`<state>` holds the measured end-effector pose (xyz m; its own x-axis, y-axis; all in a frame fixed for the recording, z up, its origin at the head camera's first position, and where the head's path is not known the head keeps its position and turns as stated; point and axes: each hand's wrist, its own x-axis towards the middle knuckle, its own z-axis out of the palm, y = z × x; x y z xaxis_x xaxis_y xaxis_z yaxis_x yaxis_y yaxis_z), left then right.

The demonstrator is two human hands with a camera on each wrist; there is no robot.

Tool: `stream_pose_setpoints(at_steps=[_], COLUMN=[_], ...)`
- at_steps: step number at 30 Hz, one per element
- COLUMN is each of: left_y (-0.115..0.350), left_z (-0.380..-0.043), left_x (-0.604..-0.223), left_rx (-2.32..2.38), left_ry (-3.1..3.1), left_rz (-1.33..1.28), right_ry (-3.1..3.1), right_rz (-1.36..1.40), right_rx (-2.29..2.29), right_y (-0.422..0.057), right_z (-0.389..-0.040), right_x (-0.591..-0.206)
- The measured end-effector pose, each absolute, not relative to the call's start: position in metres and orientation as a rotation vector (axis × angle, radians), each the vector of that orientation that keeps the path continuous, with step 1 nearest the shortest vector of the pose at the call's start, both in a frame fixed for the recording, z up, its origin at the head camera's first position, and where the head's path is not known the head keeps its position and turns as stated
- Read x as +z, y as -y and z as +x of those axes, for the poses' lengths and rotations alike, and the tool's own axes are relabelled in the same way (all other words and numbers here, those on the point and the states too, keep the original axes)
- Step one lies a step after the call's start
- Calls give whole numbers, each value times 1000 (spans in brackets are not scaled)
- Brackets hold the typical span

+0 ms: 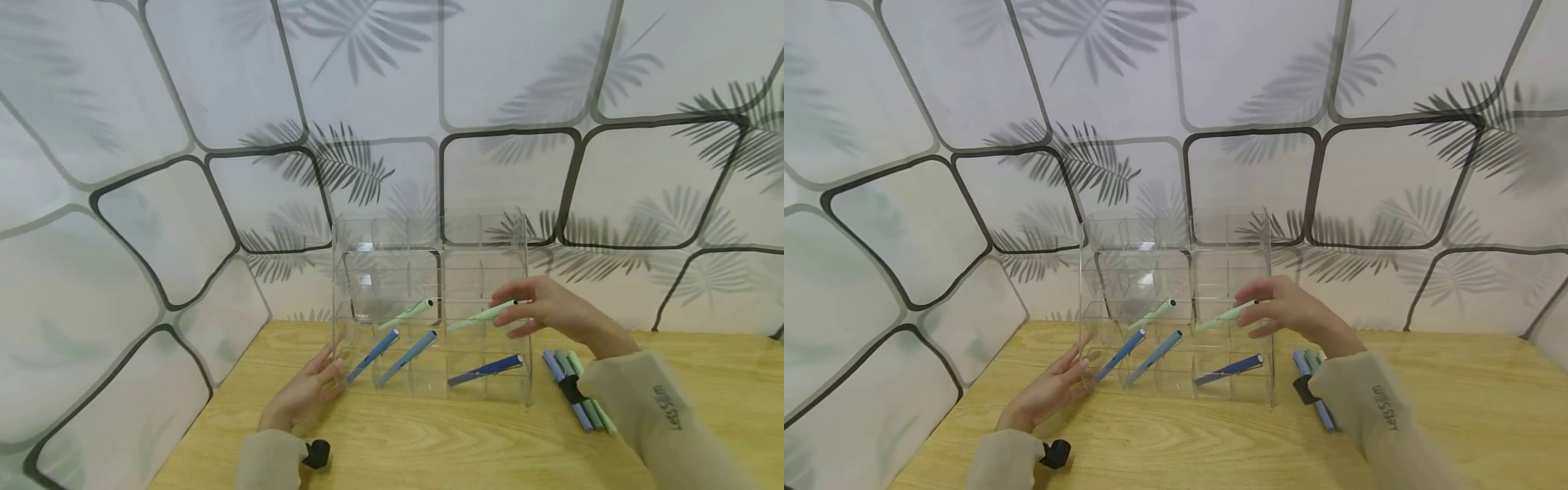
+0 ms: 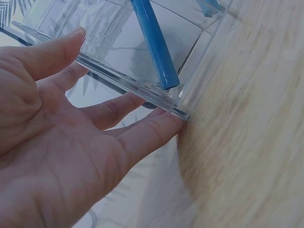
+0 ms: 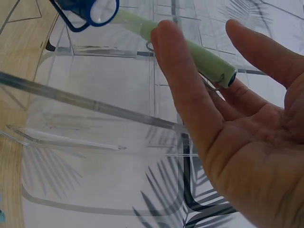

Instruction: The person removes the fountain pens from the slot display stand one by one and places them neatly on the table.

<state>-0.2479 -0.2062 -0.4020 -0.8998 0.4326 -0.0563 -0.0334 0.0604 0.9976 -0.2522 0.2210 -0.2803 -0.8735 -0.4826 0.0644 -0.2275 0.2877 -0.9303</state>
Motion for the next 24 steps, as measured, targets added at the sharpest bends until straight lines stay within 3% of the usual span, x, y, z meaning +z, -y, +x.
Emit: stream_pose_setpoints(at_steps=[24], left_y=[206], left_z=[-248], left_x=[-402], left_rx=[1914], left_ry=[-1988], left_rz=[361], right_ry=[-2416], right_rz=[-641], right_rx=[-1792], right_y=[-235], right_z=[-246], right_x=[-285])
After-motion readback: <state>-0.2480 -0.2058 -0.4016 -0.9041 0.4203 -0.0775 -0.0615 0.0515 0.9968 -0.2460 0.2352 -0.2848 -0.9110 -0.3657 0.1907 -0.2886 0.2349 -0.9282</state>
